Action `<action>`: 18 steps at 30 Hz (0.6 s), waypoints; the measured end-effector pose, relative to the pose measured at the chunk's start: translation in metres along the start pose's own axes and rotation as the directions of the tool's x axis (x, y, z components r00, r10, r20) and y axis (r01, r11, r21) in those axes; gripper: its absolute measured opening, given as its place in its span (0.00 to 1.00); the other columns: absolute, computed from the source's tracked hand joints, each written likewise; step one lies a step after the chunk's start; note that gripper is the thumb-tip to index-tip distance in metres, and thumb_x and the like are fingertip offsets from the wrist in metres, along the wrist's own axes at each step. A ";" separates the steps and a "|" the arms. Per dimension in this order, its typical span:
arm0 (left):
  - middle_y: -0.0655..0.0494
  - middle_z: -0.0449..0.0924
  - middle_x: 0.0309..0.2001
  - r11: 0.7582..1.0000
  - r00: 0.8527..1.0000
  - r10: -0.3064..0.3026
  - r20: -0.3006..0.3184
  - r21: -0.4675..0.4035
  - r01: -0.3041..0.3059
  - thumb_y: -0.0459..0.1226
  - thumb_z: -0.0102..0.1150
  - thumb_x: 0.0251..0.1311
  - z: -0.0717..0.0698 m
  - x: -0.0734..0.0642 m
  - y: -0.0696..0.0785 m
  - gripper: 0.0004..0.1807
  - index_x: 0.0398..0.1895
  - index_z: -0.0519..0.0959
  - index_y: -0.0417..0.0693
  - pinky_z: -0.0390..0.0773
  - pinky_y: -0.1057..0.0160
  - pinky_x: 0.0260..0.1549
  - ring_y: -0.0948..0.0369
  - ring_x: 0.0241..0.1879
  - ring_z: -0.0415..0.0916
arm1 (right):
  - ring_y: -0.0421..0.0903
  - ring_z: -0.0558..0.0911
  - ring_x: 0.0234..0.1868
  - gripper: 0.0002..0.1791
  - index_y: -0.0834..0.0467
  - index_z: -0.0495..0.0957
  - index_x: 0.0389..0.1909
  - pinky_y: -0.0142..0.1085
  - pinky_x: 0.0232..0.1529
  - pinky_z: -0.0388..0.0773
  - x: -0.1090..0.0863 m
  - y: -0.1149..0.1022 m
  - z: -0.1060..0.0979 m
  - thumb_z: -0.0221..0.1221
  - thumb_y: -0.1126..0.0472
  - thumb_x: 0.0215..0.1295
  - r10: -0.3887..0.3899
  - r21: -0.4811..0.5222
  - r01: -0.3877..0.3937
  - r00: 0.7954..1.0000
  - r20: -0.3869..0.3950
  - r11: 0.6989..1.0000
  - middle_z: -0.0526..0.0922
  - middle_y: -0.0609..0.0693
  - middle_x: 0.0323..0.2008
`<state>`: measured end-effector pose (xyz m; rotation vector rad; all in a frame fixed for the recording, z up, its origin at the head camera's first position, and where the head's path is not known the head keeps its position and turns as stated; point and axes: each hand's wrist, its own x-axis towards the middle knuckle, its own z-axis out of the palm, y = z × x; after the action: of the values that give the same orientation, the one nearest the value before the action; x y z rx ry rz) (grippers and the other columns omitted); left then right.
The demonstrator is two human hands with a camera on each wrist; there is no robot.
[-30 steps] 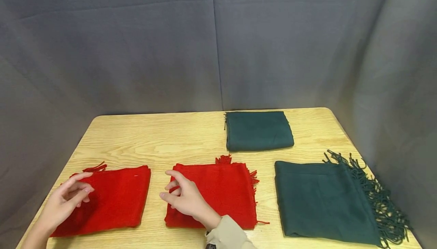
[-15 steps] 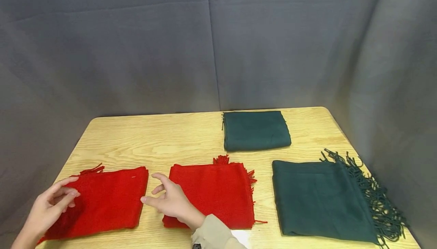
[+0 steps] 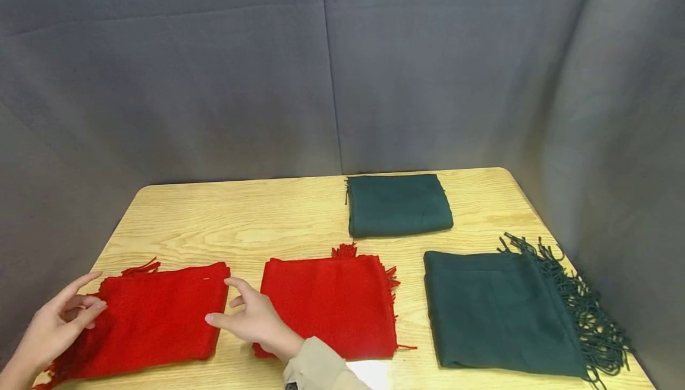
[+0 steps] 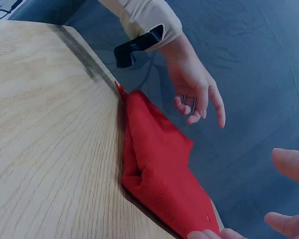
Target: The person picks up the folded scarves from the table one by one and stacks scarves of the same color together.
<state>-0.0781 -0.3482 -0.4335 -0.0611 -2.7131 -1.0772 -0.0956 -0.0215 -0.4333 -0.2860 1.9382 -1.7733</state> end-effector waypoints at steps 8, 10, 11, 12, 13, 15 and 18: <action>0.64 0.77 0.26 0.992 0.998 -0.009 0.061 0.123 0.002 0.31 0.59 0.55 -0.017 0.007 -0.012 0.32 0.63 0.59 0.39 0.71 0.69 0.18 0.68 0.19 0.73 | 0.42 0.77 0.38 0.36 0.51 0.62 0.63 0.35 0.25 0.74 0.008 0.003 0.006 0.65 0.57 0.52 0.030 -0.023 -0.031 0.999 -0.045 0.999 0.74 0.54 0.44; 0.63 0.77 0.26 0.991 0.998 -0.006 0.070 0.130 -0.003 0.31 0.59 0.55 -0.019 0.009 -0.015 0.32 0.64 0.59 0.41 0.70 0.69 0.18 0.70 0.20 0.73 | 0.42 0.76 0.41 0.36 0.51 0.63 0.63 0.34 0.27 0.73 0.011 0.003 0.008 0.65 0.56 0.52 0.031 -0.047 -0.034 0.998 -0.059 0.998 0.74 0.53 0.44; 0.62 0.77 0.26 0.991 0.997 -0.004 0.071 0.133 -0.005 0.31 0.58 0.55 -0.020 0.010 -0.016 0.32 0.64 0.59 0.41 0.70 0.69 0.19 0.71 0.21 0.73 | 0.43 0.75 0.42 0.36 0.51 0.63 0.63 0.34 0.28 0.72 0.012 0.004 0.009 0.65 0.56 0.52 0.027 -0.064 -0.032 0.998 -0.065 0.997 0.74 0.53 0.44; 0.64 0.77 0.26 0.991 0.997 -0.005 0.072 0.137 -0.005 0.32 0.59 0.55 -0.021 0.011 -0.018 0.33 0.64 0.59 0.42 0.70 0.70 0.19 0.72 0.22 0.72 | 0.44 0.74 0.44 0.36 0.51 0.63 0.63 0.34 0.29 0.72 0.014 0.004 0.010 0.65 0.55 0.52 0.026 -0.081 -0.032 0.997 -0.071 0.996 0.74 0.53 0.44; 0.61 0.77 0.27 0.991 0.997 -0.013 0.077 0.133 0.002 0.33 0.59 0.55 -0.022 0.012 -0.019 0.33 0.65 0.59 0.42 0.70 0.70 0.20 0.73 0.22 0.72 | 0.45 0.73 0.45 0.36 0.51 0.63 0.63 0.34 0.30 0.72 0.016 0.005 0.011 0.65 0.55 0.52 0.025 -0.098 -0.033 0.997 -0.077 0.995 0.74 0.52 0.45; 0.55 0.78 0.31 0.990 0.995 -0.031 0.091 0.138 0.018 0.34 0.60 0.55 -0.022 0.013 -0.022 0.34 0.65 0.58 0.41 0.70 0.70 0.20 0.76 0.24 0.70 | 0.46 0.72 0.46 0.36 0.51 0.63 0.63 0.34 0.32 0.71 0.021 0.006 0.013 0.65 0.55 0.52 0.022 -0.130 -0.033 0.996 -0.086 0.991 0.74 0.53 0.46; 0.37 0.75 0.40 0.986 0.989 -0.065 0.131 0.160 0.043 0.37 0.61 0.54 -0.020 0.013 -0.027 0.37 0.65 0.56 0.37 0.76 0.63 0.24 0.65 0.30 0.76 | 0.49 0.72 0.49 0.36 0.50 0.63 0.63 0.37 0.35 0.72 0.025 0.007 0.015 0.65 0.55 0.52 0.030 -0.165 -0.046 0.995 -0.095 0.985 0.73 0.54 0.49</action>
<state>-0.0904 -0.3818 -0.4347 -0.0365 -2.9282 -0.9000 -0.1090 -0.0457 -0.4456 -0.2255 2.1477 -1.6285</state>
